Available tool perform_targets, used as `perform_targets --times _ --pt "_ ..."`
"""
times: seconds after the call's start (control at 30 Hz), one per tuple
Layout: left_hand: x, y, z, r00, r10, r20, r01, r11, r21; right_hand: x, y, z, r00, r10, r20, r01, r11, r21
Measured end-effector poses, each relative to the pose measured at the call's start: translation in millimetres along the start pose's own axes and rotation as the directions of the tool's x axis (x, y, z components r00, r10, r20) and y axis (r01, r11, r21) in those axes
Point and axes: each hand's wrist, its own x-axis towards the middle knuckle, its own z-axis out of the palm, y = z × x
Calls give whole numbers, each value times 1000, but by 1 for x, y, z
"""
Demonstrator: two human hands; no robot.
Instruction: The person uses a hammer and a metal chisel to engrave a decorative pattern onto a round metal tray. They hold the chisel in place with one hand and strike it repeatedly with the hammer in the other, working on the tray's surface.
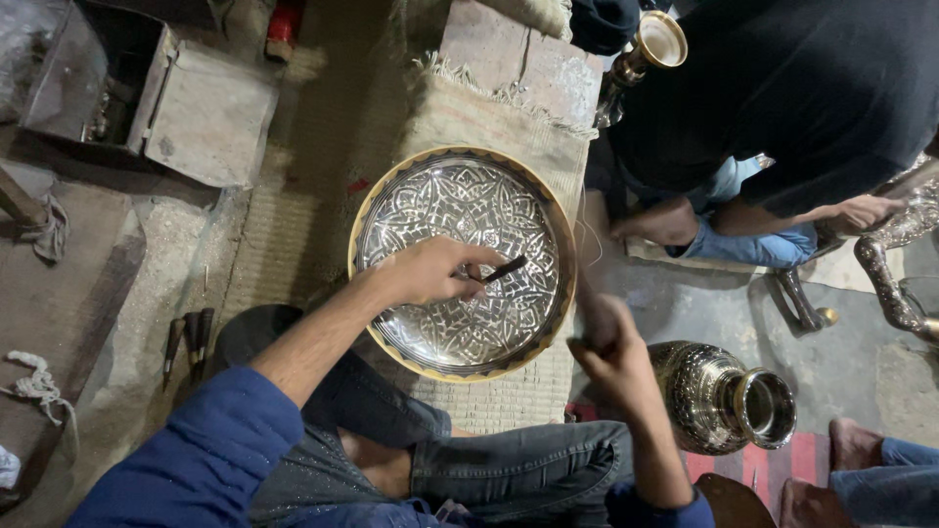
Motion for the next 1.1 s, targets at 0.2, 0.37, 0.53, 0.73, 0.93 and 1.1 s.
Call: perform_targets --times 0.2,0.37,0.53,0.73,0.93,1.1 --pt "3 7 -6 997 42 69 -50 991 122 -8 4 5 987 157 -20 -158 976 -147" --pt "3 7 -4 994 54 99 -64 993 102 -13 3 4 975 216 -45 -221 956 -194" --pt "3 1 -2 994 68 90 -73 996 52 -16 -8 1 913 403 -55 -404 915 -10" --pt "-2 -3 -2 1000 1 14 -2 1000 27 -17 -6 -7 982 177 -64 -171 982 78" --pt "1 -6 0 1000 27 -11 -26 999 36 -10 -4 0 938 339 -79 -316 925 210" --pt "2 -6 0 999 47 3 -47 999 5 -3 -8 -4 917 396 -57 -400 901 -169"
